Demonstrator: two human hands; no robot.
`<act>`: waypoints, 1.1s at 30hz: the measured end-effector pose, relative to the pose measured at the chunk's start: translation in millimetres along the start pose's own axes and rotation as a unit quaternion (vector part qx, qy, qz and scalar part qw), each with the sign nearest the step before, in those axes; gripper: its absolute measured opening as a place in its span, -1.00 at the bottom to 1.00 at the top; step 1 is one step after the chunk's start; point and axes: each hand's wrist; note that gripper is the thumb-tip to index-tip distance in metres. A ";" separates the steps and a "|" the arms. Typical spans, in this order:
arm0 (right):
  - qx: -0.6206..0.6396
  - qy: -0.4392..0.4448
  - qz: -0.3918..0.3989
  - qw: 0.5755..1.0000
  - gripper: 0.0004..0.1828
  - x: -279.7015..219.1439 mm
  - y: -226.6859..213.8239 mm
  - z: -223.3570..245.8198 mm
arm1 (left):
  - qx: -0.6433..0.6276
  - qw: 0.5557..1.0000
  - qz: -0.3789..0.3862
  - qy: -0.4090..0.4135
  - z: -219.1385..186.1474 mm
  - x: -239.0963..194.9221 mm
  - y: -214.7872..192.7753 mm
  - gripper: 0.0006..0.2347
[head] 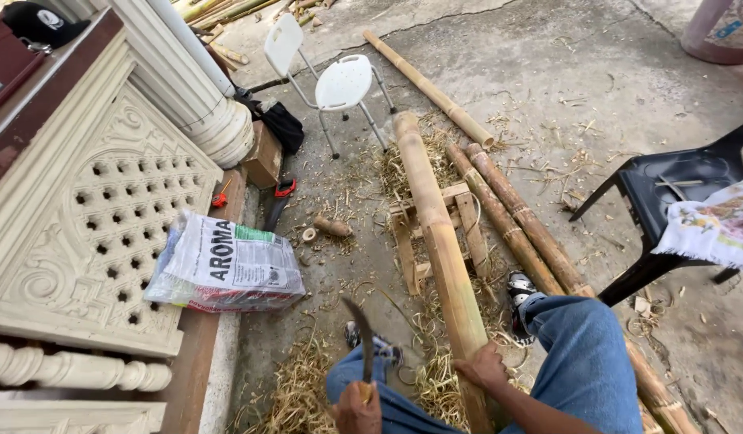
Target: Use a curved knife to scrape and smooth the surface of a bamboo stalk while seated.
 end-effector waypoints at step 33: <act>0.004 0.014 -0.126 0.992 -0.05 -22.5 -15.9 19.5 | -0.012 0.995 0.081 0.059 134.2 -32.6 120.7 -0.71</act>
Point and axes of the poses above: each hand's wrist, its own x-axis towards the middle knuckle, its own y-axis out of the palm, z = x × y, and after that the axes turned 13 degrees about -x, right-handed
